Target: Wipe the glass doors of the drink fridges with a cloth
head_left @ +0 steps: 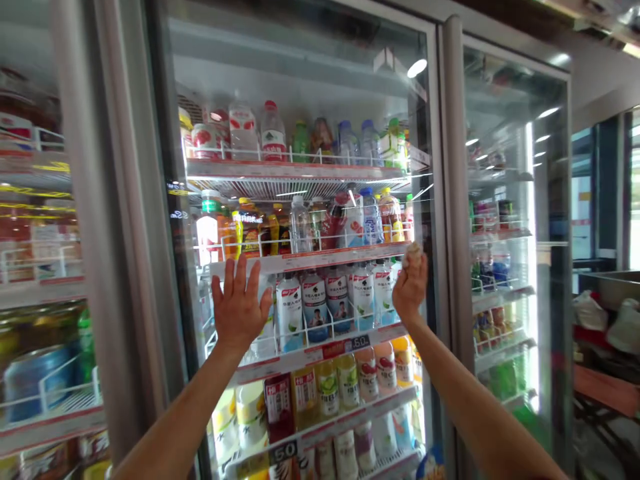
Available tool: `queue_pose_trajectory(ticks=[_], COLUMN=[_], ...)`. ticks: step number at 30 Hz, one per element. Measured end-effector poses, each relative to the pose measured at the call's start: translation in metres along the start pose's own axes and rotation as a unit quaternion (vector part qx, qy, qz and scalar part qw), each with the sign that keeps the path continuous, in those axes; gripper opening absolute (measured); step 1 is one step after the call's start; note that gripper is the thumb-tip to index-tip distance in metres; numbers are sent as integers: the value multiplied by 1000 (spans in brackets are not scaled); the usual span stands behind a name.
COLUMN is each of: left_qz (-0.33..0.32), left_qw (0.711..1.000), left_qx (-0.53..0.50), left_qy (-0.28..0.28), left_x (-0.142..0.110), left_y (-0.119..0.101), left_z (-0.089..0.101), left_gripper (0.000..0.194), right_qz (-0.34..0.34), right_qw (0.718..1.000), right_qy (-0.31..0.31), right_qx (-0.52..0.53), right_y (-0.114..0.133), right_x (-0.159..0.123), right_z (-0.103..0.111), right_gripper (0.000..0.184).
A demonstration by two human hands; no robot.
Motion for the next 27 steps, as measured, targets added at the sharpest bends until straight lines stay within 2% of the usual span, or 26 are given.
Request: queue_pose_trajectory(ticks=[2,3,5,6,7,8,10,11,13,15,16,17,19,20,21,22,23,25,27], left_qz=[-1,-2,-4,-6,-7,-8,-1,5,18,21,19,15,9,6,5,4,1,-4,-6], left_qw=[1000,1000,1000,1000,1000,1000,1000,1000,999,999,999,1000,1000,1000,1000,1000,1000,1000,1000], left_qx=[-2,-3,-5,-5,-3,-1,5,9,16,16,14,10,3,-1,-4,-6,-7,-7,-4], left_qy=[4,5,5,6,8,11,19,21,23,23,23,23,20,18,16,15,16,19,22], left_x=[1,1,-2,-5,-10,-15,-27,-32,-40,-45,-46,-47,-47,-48,-48,-49,-50,-51,-53], left_y=[2,2,3,2,0,-2,-10,-14,-20,-23,-23,-22,-20,-18,-18,-17,-17,-17,-18], left_z=[0,0,1,1,2,2,3,2,1,0,0,0,0,0,0,0,1,1,1], left_gripper=[61,61,61,61,62,63,66,67,69,69,69,69,68,68,68,68,68,69,70], right_qz=[64,132,263,290,279,235,105,51,-2,-6,21,71,217,273,299,286,245,130,50], right_qw=[996,985,942,930,935,953,990,997,1000,999,998,993,959,939,929,936,954,988,998], right_qy=[56,108,204,224,217,187,93,51,11,22,47,84,170,199,210,197,166,85,31], right_qx=[6,15,32,36,36,34,28,27,29,30,33,39,56,60,59,52,43,23,13], right_y=[25,38,55,54,47,34,5,-5,-9,11,26,41,60,60,53,41,25,-7,-19], right_x=[-42,-64,-95,-99,-94,-83,-49,-33,-20,-36,-53,-72,-105,-113,-114,-108,-97,-73,-63], right_z=[-4,-4,-2,2,6,10,14,14,8,1,-1,-2,1,4,9,15,21,29,30], right_gripper=[44,44,46,47,47,46,46,48,50,48,46,45,46,48,50,51,53,55,57])
Point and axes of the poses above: each hand's wrist, its own x-axis towards the middle knuckle, its own z-axis out of the back of the hand, y = z × x, the point moved 1 cm from there along x, towards the middle knuckle, and after that the axes turned 12 degrees about -z, right-handed, at the moved point
